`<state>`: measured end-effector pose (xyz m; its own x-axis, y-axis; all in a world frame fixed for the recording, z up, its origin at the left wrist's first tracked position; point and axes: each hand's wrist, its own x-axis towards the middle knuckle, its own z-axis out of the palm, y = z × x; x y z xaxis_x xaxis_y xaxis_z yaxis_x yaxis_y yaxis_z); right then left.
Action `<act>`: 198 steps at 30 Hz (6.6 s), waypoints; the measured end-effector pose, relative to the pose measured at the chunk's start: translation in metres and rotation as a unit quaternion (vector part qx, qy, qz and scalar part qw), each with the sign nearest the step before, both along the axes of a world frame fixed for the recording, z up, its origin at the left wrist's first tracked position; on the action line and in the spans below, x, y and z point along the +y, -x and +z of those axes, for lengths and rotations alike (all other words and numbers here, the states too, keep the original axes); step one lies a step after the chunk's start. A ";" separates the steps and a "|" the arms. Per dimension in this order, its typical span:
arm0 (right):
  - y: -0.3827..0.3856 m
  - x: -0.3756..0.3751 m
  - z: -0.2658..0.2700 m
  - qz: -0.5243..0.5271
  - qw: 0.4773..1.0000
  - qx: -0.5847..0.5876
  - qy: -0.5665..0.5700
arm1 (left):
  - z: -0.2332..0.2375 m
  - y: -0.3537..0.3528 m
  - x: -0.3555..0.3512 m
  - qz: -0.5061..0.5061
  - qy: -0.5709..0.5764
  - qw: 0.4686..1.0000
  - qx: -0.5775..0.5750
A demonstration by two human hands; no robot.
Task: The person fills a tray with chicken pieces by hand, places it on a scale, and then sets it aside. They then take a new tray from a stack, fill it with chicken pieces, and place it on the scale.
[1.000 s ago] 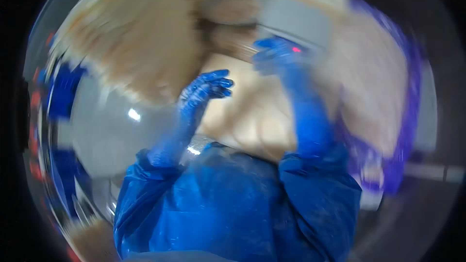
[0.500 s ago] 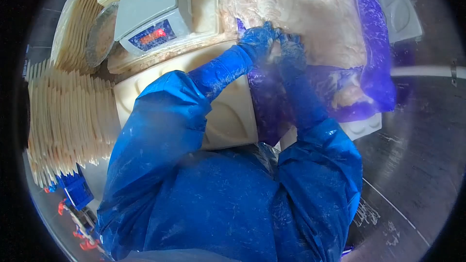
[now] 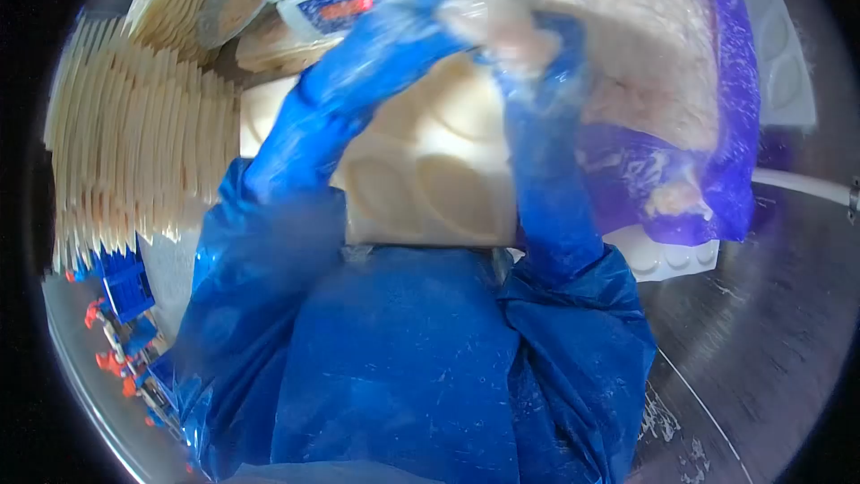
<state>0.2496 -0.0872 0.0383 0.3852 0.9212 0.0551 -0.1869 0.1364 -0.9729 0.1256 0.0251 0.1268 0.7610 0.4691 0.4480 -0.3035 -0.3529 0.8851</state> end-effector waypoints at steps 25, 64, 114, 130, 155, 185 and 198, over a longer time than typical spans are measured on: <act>0.100 0.006 -0.066 0.059 0.802 -0.594 0.006 | -0.141 0.154 -0.017 0.220 -0.348 0.849 0.331; 0.041 -0.040 -0.071 0.076 0.744 -0.662 0.043 | -0.147 0.062 0.020 0.094 -0.411 0.879 0.224; 0.030 -0.011 -0.042 0.154 0.698 -0.699 0.008 | -0.130 0.193 0.016 0.368 -0.034 0.889 0.271; 0.119 0.097 -0.070 0.248 0.918 -0.302 -0.067 | -0.138 0.217 0.004 0.264 0.237 0.927 0.118; 0.256 0.131 -0.076 0.286 0.702 -0.609 -0.235 | -0.196 0.347 0.074 0.461 -0.415 0.637 0.457; 0.094 -0.002 -0.064 0.164 0.866 -0.473 -0.017 | -0.180 0.271 -0.008 0.431 -0.314 0.720 0.445; 0.120 0.048 -0.040 0.291 0.903 -0.312 0.052 | -0.148 0.210 -0.046 0.328 -0.006 0.922 0.206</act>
<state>0.1300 -0.0392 -0.0015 -0.2426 0.9701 -0.0054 0.3923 0.0930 -0.9151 -0.0841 -0.0213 -0.0213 0.4217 0.8862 0.1919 0.3404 -0.3509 0.8724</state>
